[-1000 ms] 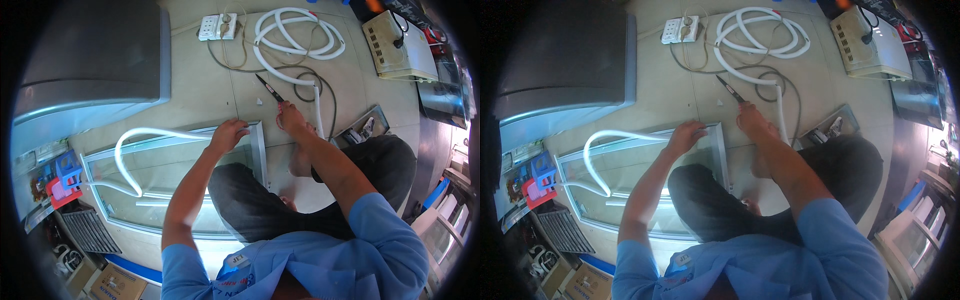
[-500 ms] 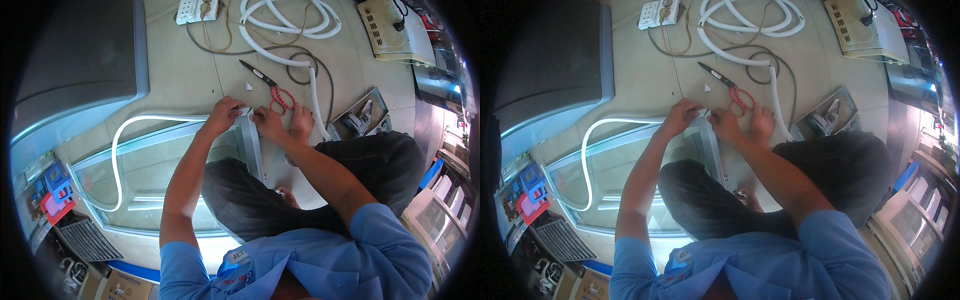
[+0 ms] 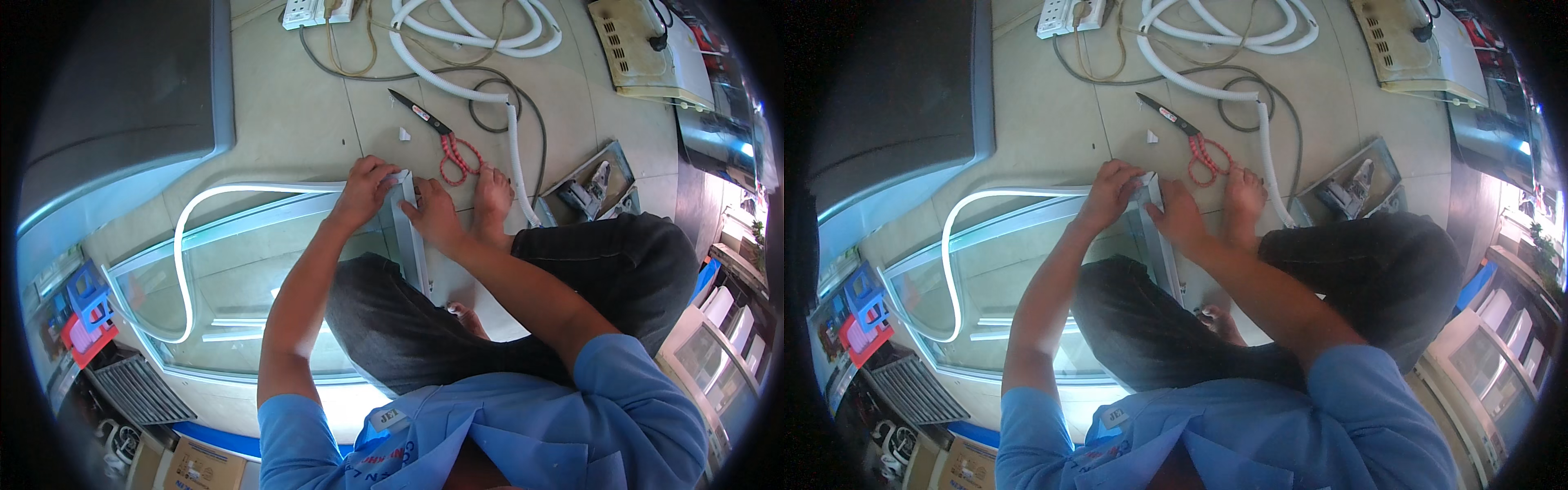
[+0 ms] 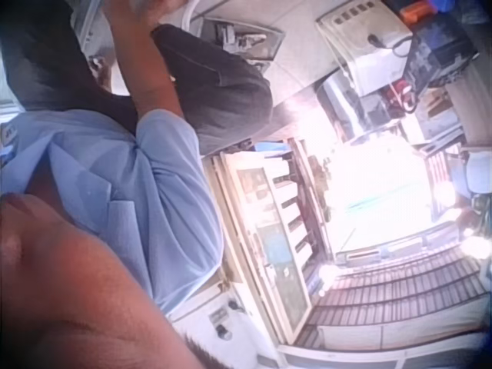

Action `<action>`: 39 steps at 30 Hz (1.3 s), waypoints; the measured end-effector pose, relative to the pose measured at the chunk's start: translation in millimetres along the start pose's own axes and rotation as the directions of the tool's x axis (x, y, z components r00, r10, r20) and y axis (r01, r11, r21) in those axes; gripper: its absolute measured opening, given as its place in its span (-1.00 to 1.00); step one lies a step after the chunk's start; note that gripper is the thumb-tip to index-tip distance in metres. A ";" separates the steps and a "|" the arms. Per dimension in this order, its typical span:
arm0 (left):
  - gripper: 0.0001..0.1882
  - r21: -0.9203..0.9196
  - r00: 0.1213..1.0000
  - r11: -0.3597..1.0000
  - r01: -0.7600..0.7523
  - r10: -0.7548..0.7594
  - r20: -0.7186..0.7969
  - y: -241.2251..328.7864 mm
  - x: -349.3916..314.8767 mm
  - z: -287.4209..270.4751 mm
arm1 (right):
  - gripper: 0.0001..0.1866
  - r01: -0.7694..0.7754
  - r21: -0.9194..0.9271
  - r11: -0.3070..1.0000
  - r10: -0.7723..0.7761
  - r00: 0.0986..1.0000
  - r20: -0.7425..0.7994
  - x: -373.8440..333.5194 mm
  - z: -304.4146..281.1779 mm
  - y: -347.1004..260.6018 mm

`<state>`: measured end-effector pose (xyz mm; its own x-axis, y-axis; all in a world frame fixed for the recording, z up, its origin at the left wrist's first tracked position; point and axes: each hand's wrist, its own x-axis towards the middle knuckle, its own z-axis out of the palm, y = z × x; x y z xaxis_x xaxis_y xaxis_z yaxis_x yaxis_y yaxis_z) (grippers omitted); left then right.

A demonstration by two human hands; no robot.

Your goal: The person sits on the floor and uses scissors to cut small white plastic corner pieces, fitting them into the corners of a glass display case frame. The person then uses a power drill to secure the frame components.

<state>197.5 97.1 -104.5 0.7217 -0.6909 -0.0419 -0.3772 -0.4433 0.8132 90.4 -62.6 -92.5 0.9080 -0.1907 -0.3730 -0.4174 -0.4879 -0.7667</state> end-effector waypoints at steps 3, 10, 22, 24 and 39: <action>-0.65 -0.029 0.995 0.999 -0.023 0.026 0.094 -1.7 2.2 -8.2 | -0.42 -0.036 -0.048 0.998 0.037 0.999 0.022 -5.8 0.6 -4.1; -0.57 -0.011 0.983 0.999 0.032 -0.029 0.182 -4.2 6.9 -12.6 | -0.41 0.007 -0.040 0.999 -0.006 1.000 0.023 -7.4 0.5 -2.9; -0.57 0.012 0.999 1.000 -0.014 0.013 0.048 -6.4 -4.8 -2.6 | -0.38 -0.041 -0.107 0.993 0.046 0.998 0.051 -9.0 1.5 -11.3; -0.57 0.013 0.999 1.000 -0.021 0.021 0.025 -5.6 -7.2 0.3 | -0.37 -0.039 -0.106 0.994 0.046 0.997 0.062 -8.7 2.3 -10.1; -0.52 0.070 0.990 0.997 0.007 0.003 -0.142 5.7 -17.6 10.9 | -0.34 0.037 -0.174 0.984 -0.023 0.997 0.079 -9.1 -0.8 -4.7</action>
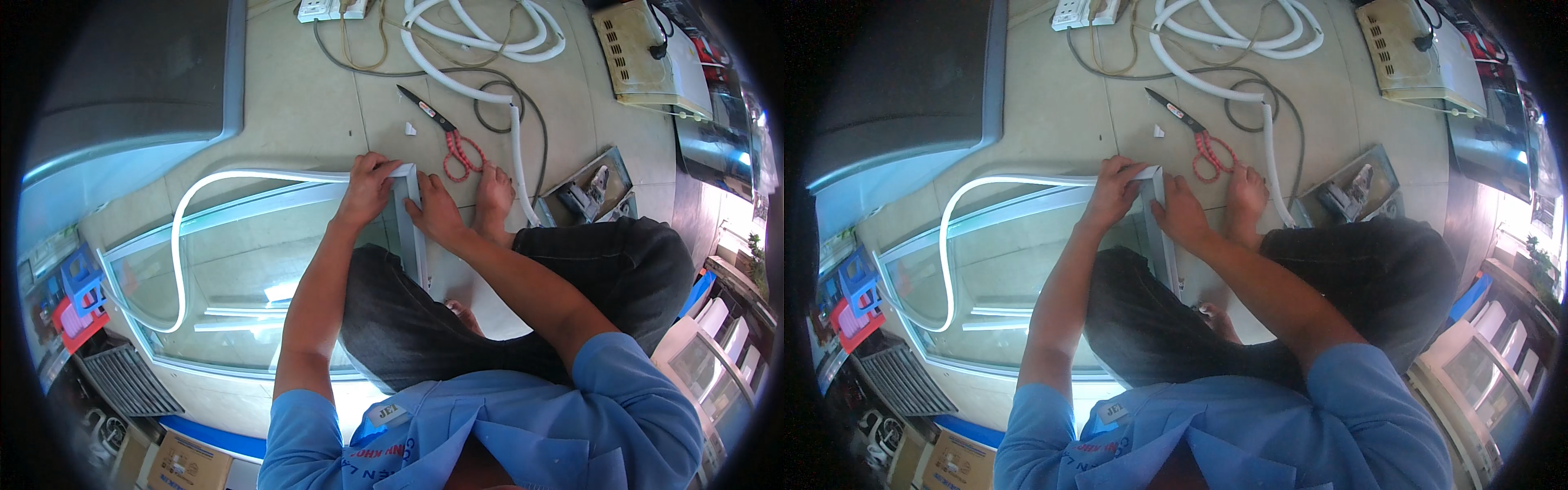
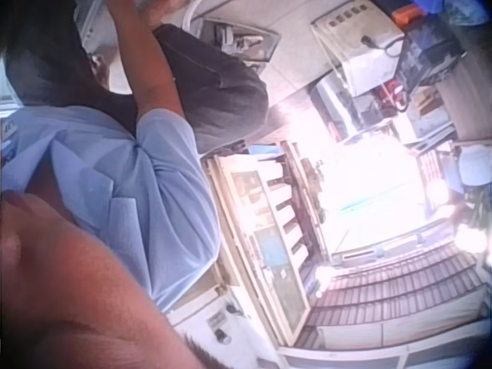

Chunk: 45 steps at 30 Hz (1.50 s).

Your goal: The person sits on the floor and uses scissors to cut small white plastic corner pieces, fitting them into the corners of a glass display case frame. The person then uses a power drill to secure the frame components.

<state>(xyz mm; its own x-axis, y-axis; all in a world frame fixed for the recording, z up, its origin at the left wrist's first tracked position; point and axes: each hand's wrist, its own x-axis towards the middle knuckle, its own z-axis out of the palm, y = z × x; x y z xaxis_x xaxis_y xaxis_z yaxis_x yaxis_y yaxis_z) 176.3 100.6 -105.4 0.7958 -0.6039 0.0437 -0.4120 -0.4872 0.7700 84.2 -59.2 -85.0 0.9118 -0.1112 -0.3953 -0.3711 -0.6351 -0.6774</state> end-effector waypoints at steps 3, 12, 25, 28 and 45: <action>-0.52 -0.029 0.999 1.000 0.013 -0.014 -0.030 1.8 -0.9 -1.2 | -0.33 0.003 0.005 1.000 -0.003 1.000 0.004 0.1 0.5 1.1; -0.54 0.130 0.999 0.991 -0.033 0.035 -0.018 6.2 -2.9 2.6 | -0.31 -0.014 -0.030 0.999 0.015 1.000 0.020 0.2 2.3 1.0; -0.52 0.063 0.999 0.998 0.009 -0.011 0.031 3.4 0.2 0.9 | -0.33 0.007 0.097 0.995 -0.005 1.000 -0.016 3.1 5.1 8.8; -0.53 0.036 0.998 0.998 0.047 -0.048 0.035 2.6 -1.1 2.2 | -0.36 0.002 0.193 0.981 0.002 1.000 -0.022 3.4 4.9 11.7; -0.58 0.020 0.998 0.998 0.059 -0.060 0.010 -2.2 -0.9 9.7 | -0.50 -0.007 0.156 0.988 0.021 0.996 -0.091 10.4 6.0 9.4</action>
<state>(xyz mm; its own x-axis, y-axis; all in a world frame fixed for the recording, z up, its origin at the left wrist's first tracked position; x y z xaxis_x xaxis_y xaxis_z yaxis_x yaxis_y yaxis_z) 172.2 96.0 -113.3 0.8145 -0.5801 -0.0085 -0.3730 -0.5349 0.7582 89.1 -61.7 -99.2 0.9160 -0.1933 -0.3516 -0.4000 -0.5076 -0.7631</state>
